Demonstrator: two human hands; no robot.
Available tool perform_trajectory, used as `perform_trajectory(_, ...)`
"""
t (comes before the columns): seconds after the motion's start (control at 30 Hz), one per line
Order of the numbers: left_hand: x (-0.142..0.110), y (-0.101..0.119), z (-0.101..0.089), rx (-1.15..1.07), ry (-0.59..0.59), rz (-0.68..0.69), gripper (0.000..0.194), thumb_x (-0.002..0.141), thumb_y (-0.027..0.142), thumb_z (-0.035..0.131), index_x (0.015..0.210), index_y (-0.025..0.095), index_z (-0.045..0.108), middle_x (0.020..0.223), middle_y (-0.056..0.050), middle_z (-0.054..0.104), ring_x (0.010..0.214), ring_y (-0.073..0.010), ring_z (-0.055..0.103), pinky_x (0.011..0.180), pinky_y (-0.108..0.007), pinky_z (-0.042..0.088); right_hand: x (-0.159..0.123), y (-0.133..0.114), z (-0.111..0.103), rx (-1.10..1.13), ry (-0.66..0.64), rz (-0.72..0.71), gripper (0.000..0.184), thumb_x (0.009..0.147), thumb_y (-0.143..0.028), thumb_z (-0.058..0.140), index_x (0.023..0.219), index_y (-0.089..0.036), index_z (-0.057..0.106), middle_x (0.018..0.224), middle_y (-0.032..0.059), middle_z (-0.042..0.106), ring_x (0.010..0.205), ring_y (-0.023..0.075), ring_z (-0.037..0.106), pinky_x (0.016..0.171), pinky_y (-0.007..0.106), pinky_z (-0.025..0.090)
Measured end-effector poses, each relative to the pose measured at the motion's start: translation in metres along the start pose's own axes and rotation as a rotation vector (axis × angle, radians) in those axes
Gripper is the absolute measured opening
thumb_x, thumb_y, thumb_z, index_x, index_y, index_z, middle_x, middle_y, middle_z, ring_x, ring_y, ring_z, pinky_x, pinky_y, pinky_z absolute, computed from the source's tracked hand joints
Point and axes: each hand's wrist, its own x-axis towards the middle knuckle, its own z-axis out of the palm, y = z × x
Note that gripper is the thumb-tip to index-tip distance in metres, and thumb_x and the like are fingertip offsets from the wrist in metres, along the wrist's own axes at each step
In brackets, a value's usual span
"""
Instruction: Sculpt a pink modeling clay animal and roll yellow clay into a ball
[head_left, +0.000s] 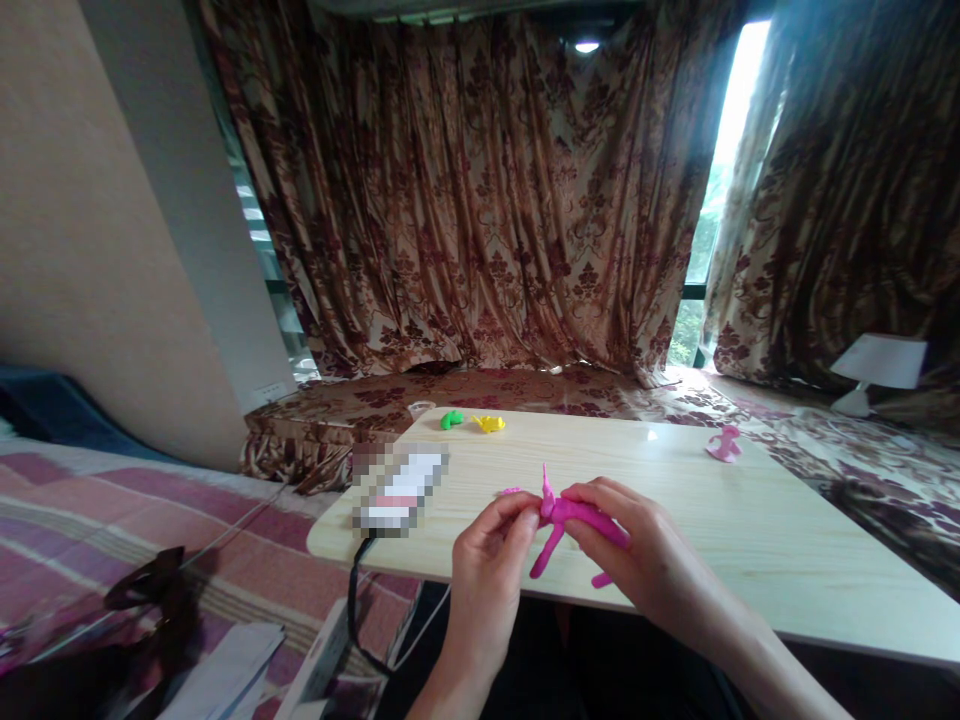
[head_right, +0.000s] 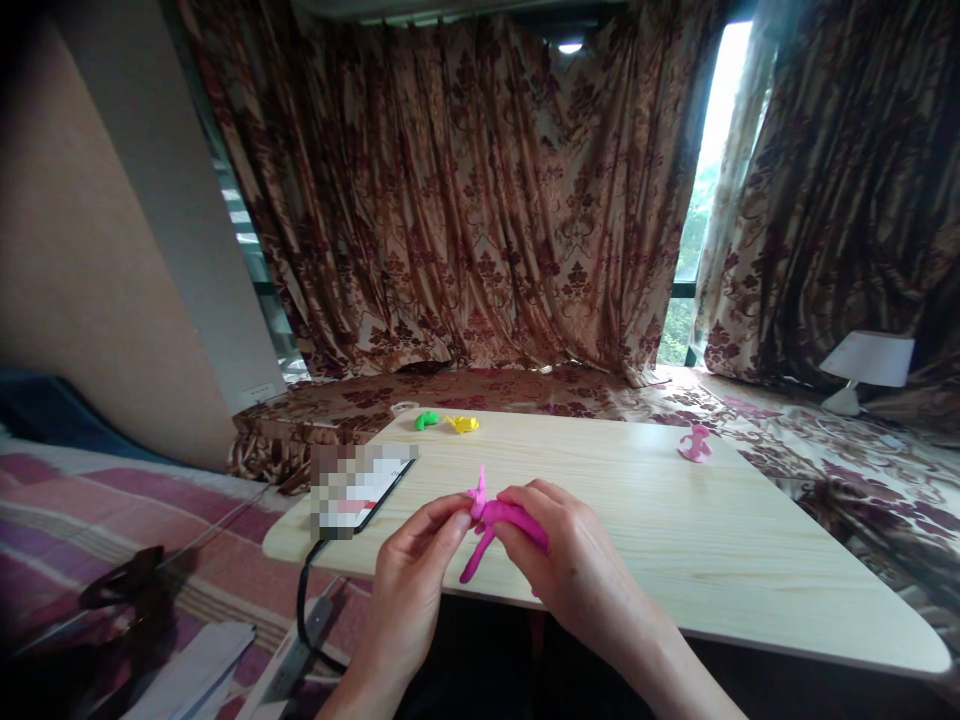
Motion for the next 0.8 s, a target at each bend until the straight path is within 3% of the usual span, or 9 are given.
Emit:
perform_trajectory(0.4,0.0025,-0.0026,-0.0048,-0.138,-0.100,-0.075,0.022,0.081,0.025,0.059,0.101,0.019,0.067,0.101,-0.005,0.068,0.102,-0.0200,0.058,0.095,-0.031,0.039,-0.0004,-0.0053,-0.0016,-0.084,0.015,-0.035,0.011,0.089,-0.023,0.050,0.095,-0.023,0.060,0.086,0.0012,0.058,0.077,0.0153,0.055,0.070,0.029,0.044)
perform_trajectory(0.8,-0.0020,-0.0083,0.0020,-0.104,-0.032,-0.068,0.022,0.079,0.025,0.062,0.099,0.020,0.068,0.102,-0.005,0.069,0.101,-0.0197,0.059,0.096,-0.032,0.038,0.0008,-0.0041,-0.0010,-0.097,0.028,-0.037,0.015,0.090,-0.025,0.049,0.096,-0.022,0.062,0.086,0.0026,0.059,0.079,0.0166,0.056,0.074,0.030,0.047)
